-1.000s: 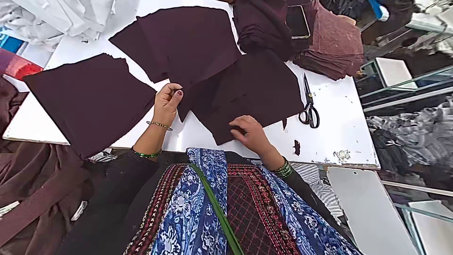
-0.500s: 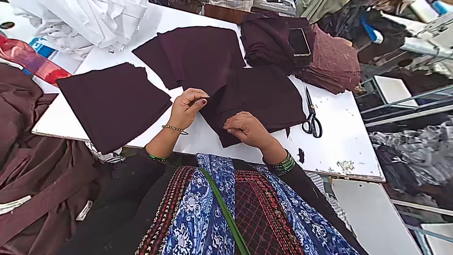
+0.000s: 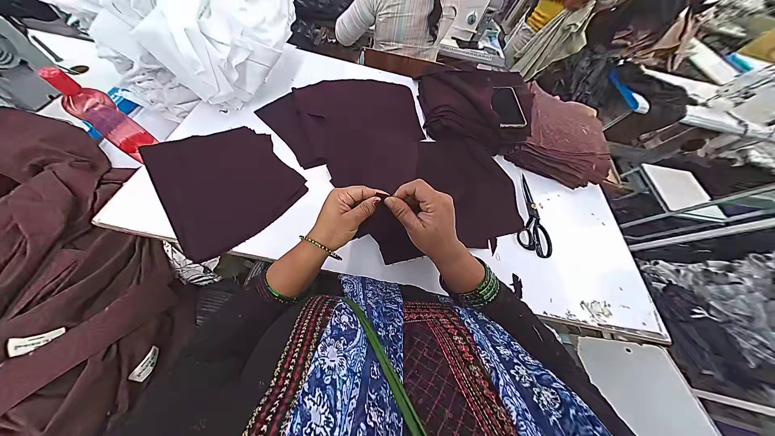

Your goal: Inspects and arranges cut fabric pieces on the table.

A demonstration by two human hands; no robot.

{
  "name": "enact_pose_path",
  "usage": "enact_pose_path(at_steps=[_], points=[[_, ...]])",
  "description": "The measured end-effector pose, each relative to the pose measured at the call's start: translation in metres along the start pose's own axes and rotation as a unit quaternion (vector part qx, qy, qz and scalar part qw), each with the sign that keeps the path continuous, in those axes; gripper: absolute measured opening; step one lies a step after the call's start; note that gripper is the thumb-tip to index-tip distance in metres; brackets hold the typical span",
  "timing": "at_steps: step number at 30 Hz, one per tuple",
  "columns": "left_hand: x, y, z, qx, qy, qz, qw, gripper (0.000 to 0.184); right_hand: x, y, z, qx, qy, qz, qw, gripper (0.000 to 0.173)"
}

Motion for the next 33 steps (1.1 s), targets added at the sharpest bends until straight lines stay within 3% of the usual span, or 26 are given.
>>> enact_pose_path(at_steps=[4,8,10,13,15,17,21,23,26,29,33], points=[[-0.004,0.0,0.01,0.013,-0.014,0.029,0.999,0.014,-0.004,0.001,-0.003,-0.016,0.02,-0.004,1.0,0.015],[-0.003,0.003,-0.003,0.034,0.096,0.088,0.991,0.011,-0.008,0.004,-0.006,-0.166,0.019,-0.05,0.985,0.023],[-0.001,0.019,-0.008,0.064,0.127,0.148,0.979,0.014,-0.011,0.027,-0.009,-0.238,0.01,-0.038,0.97,0.027],[0.004,0.055,-0.009,0.159,0.12,0.246,0.949,0.018,-0.022,0.08,-0.014,-0.281,-0.033,0.05,0.958,0.028],[0.008,0.081,-0.007,0.234,0.1,0.285,0.924,0.022,-0.034,0.097,-0.006,-0.235,-0.116,0.121,0.957,0.029],[0.011,0.108,-0.006,0.305,0.074,0.32,0.894,0.026,-0.048,0.083,0.014,-0.154,-0.21,0.133,0.956,0.03],[0.008,0.153,0.0,0.401,0.03,0.37,0.838,0.028,-0.074,0.021,0.054,0.027,-0.284,-0.027,0.958,0.029],[0.005,0.169,0.007,0.442,0.009,0.381,0.812,0.029,-0.072,0.017,0.055,0.025,-0.247,-0.02,0.968,0.027],[-0.001,0.185,0.018,0.488,-0.018,0.389,0.781,0.03,-0.063,0.032,0.045,-0.091,-0.14,0.075,0.983,0.026],[-0.007,0.195,0.027,0.524,-0.029,0.384,0.759,0.029,-0.06,0.034,0.047,-0.208,-0.037,0.065,0.975,0.027],[-0.015,0.207,0.03,0.559,-0.039,0.38,0.736,0.028,-0.051,0.034,0.05,-0.262,0.009,0.07,0.963,0.022]])
Point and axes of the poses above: each hand's wrist, its own x-axis towards the middle knuckle, its own z-axis out of the palm, y = z × x, the point moved 10 cm from there along x, towards the middle knuckle, and after that the axes turned 13 degrees about -x, right-handed, at the moved point
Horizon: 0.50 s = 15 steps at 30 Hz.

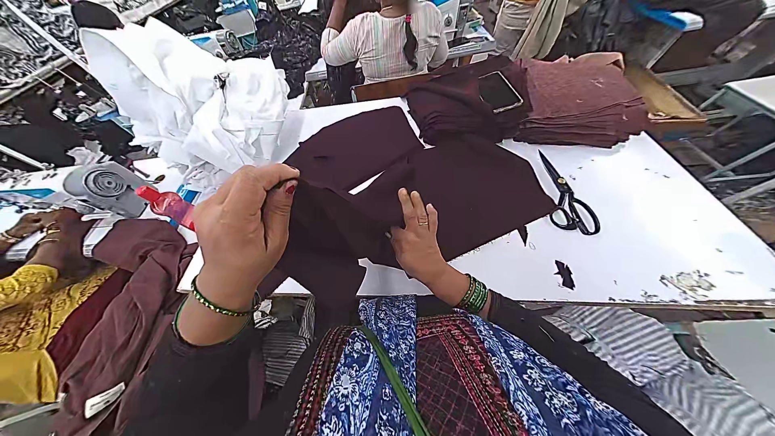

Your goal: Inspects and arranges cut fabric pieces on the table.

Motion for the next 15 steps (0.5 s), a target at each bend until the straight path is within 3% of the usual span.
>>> enact_pose_path(at_steps=[5,10,15], points=[[-0.005,-0.015,-0.03,0.039,0.007,-0.017,0.999,0.03,0.021,0.013,-0.01,-0.021,0.058,0.007,0.998,0.027],[-0.03,-0.059,-0.076,0.069,0.051,-0.066,0.994,0.029,0.043,0.014,-0.023,-0.018,0.087,-0.018,0.996,0.028],[-0.057,-0.095,-0.119,0.103,0.108,-0.107,0.983,0.029,0.04,-0.026,-0.014,0.039,0.086,-0.102,0.99,0.028]])
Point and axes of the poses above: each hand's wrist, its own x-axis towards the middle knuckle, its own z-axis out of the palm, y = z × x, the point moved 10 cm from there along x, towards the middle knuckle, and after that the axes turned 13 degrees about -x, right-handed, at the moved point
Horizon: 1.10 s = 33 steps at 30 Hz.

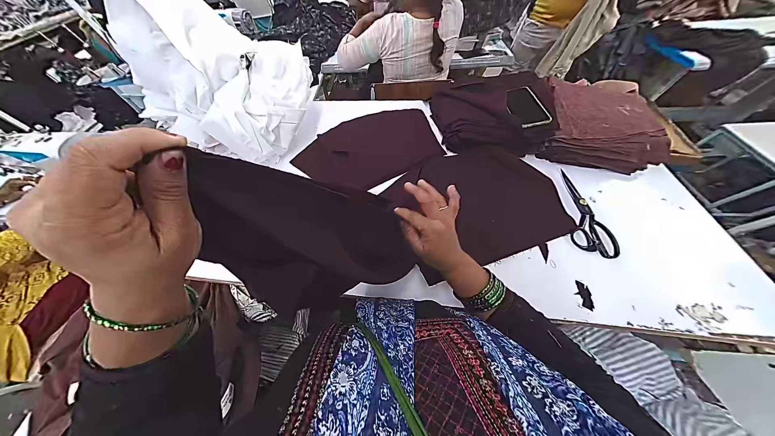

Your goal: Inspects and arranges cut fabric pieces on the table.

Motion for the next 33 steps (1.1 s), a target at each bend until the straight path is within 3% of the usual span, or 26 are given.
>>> enact_pose_path(at_steps=[6,10,13,16,21,25,28,30,33], points=[[-0.009,0.006,-0.007,-0.06,0.0,0.084,0.995,0.029,-0.023,-0.053,0.076,0.134,-0.177,-0.015,0.975,0.032],[-0.026,0.006,-0.022,-0.064,0.006,0.106,0.992,0.023,-0.011,-0.055,0.098,0.205,-0.194,-0.014,0.959,0.031],[-0.041,-0.006,-0.041,-0.032,0.026,0.089,0.995,0.022,0.0,-0.061,0.112,0.299,-0.216,-0.033,0.929,0.031],[-0.052,-0.023,-0.056,-0.074,0.038,0.102,0.991,0.022,0.008,-0.073,0.123,0.366,-0.228,-0.052,0.901,0.028],[-0.061,-0.058,-0.082,-0.166,0.065,-0.026,0.984,0.02,0.019,-0.089,0.125,0.456,-0.249,-0.029,0.854,0.02],[-0.095,-0.104,-0.112,-0.145,0.102,-0.128,0.976,0.022,0.015,-0.101,0.111,0.416,-0.281,-0.066,0.862,0.007],[-0.134,-0.144,-0.138,-0.129,0.127,-0.236,0.955,0.021,0.032,-0.074,0.086,0.364,-0.245,-0.038,0.898,0.009],[-0.152,-0.163,-0.153,-0.101,0.157,-0.311,0.932,0.015,0.049,-0.051,0.059,0.395,-0.21,0.012,0.894,0.014],[-0.162,-0.164,-0.159,-0.156,0.202,-0.327,0.91,0.018,0.082,-0.047,0.001,0.443,-0.131,-0.011,0.887,0.017]])
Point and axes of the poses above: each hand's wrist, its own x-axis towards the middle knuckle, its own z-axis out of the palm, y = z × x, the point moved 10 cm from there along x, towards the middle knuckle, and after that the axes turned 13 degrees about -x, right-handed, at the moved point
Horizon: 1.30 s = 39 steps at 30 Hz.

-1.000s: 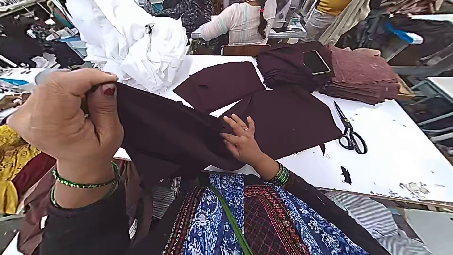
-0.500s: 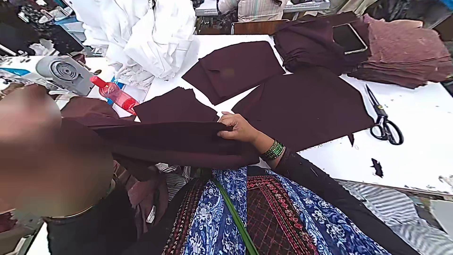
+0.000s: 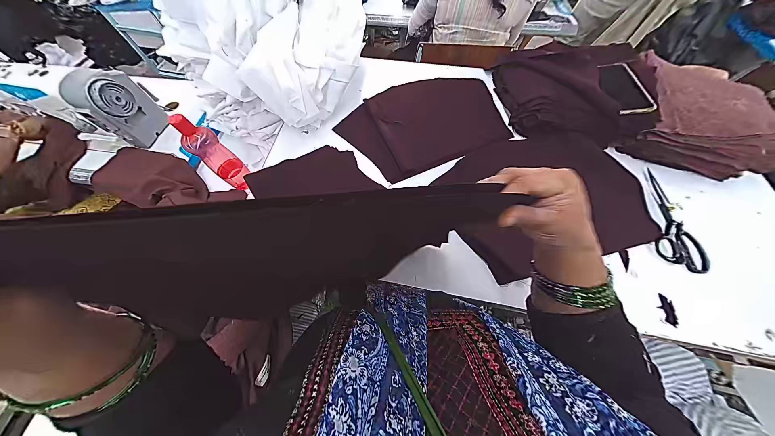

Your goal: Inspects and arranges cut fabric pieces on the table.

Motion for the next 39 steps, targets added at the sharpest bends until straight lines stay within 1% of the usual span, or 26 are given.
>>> enact_pose_path(at_steps=[3,4,5,6,7,9,11,14,15,17,18,19,20,21,22,23,24,26,27,28,31,33,35,36,37,39], points=[[0.006,-0.01,0.021,-0.14,-0.034,-0.028,0.989,0.02,0.025,-0.035,-0.023,-0.039,0.063,-0.036,0.997,0.013],[0.022,-0.021,0.03,-0.162,-0.096,0.015,0.982,0.022,0.035,-0.032,-0.027,-0.06,0.09,-0.017,0.994,0.007],[0.04,-0.035,0.046,-0.146,-0.285,0.082,0.944,0.028,0.046,-0.023,-0.029,-0.077,0.115,0.007,0.99,0.01],[0.05,-0.045,0.061,-0.115,-0.229,0.043,0.966,0.024,0.06,-0.008,-0.032,-0.088,0.141,0.027,0.986,0.019],[0.053,-0.049,0.08,-0.097,-0.152,-0.028,0.983,0.019,0.073,0.005,-0.032,-0.109,0.159,0.036,0.981,0.023],[0.047,-0.057,0.108,-0.103,-0.073,-0.156,0.98,0.019,0.094,0.006,-0.024,-0.217,0.163,0.023,0.962,0.011],[0.032,-0.059,0.131,-0.157,-0.066,-0.216,0.961,0.02,0.111,-0.022,-0.002,-0.334,0.133,-0.021,0.933,0.017],[-0.007,-0.039,0.191,-0.284,-0.158,-0.259,0.909,0.023,0.125,-0.069,0.053,-0.35,0.052,-0.115,0.928,0.024],[-0.021,-0.023,0.218,-0.348,-0.214,-0.244,0.88,0.026,0.126,-0.082,0.075,-0.338,0.009,-0.144,0.93,0.025],[-0.038,0.018,0.25,-0.433,-0.319,-0.144,0.83,0.02,0.124,-0.107,0.113,-0.34,-0.048,-0.204,0.917,0.035],[-0.039,0.037,0.248,-0.435,-0.329,-0.068,0.835,0.013,0.121,-0.119,0.123,-0.355,-0.045,-0.236,0.904,0.035],[-0.036,0.05,0.236,-0.408,-0.299,0.011,0.863,0.007,0.119,-0.129,0.125,-0.372,-0.024,-0.265,0.889,0.03],[-0.031,0.053,0.219,-0.359,-0.247,0.081,0.896,0.024,0.119,-0.139,0.121,-0.381,0.006,-0.289,0.878,0.025],[-0.027,0.048,0.204,-0.302,-0.209,0.128,0.921,0.051,0.118,-0.146,0.114,-0.375,0.031,-0.305,0.875,0.021],[-0.026,0.032,0.194,-0.265,-0.196,0.126,0.936,0.078,0.117,-0.152,0.105,-0.355,0.047,-0.314,0.879,0.02],[-0.029,0.011,0.19,-0.284,-0.214,0.08,0.931,0.096,0.115,-0.156,0.097,-0.328,0.053,-0.318,0.888,0.018],[-0.038,-0.012,0.194,-0.349,-0.248,0.005,0.904,0.097,0.113,-0.157,0.09,-0.303,0.055,-0.317,0.897,0.018],[-0.069,-0.043,0.209,-0.499,-0.292,-0.158,0.8,0.051,0.117,-0.149,0.081,-0.276,0.046,-0.295,0.914,0.019],[-0.078,-0.048,0.214,-0.524,-0.312,-0.199,0.767,0.035,0.124,-0.139,0.079,-0.273,0.038,-0.274,0.921,0.021],[-0.079,-0.052,0.215,-0.519,-0.307,-0.218,0.767,0.026,0.137,-0.12,0.079,-0.272,0.027,-0.242,0.931,0.022],[-0.057,-0.073,0.214,-0.466,-0.235,-0.253,0.815,0.009,0.171,-0.022,0.081,-0.231,-0.01,-0.058,0.971,0.033],[-0.049,-0.122,0.213,-0.362,-0.156,-0.33,0.858,0.022,0.167,0.041,0.082,-0.193,-0.034,0.067,0.978,0.046],[-0.054,-0.186,0.198,-0.163,-0.141,-0.375,0.902,0.013,0.143,0.068,0.076,-0.21,-0.041,0.126,0.969,0.048],[-0.062,-0.211,0.187,-0.062,-0.161,-0.387,0.906,0.015,0.124,0.073,0.072,-0.215,-0.05,0.142,0.965,0.047],[-0.07,-0.227,0.178,0.014,-0.186,-0.406,0.895,0.022,0.101,0.076,0.067,-0.223,-0.059,0.151,0.961,0.044],[-0.075,-0.238,0.163,0.109,-0.21,-0.424,0.874,0.027,0.046,0.084,0.058,-0.237,-0.086,0.17,0.953,0.041]])
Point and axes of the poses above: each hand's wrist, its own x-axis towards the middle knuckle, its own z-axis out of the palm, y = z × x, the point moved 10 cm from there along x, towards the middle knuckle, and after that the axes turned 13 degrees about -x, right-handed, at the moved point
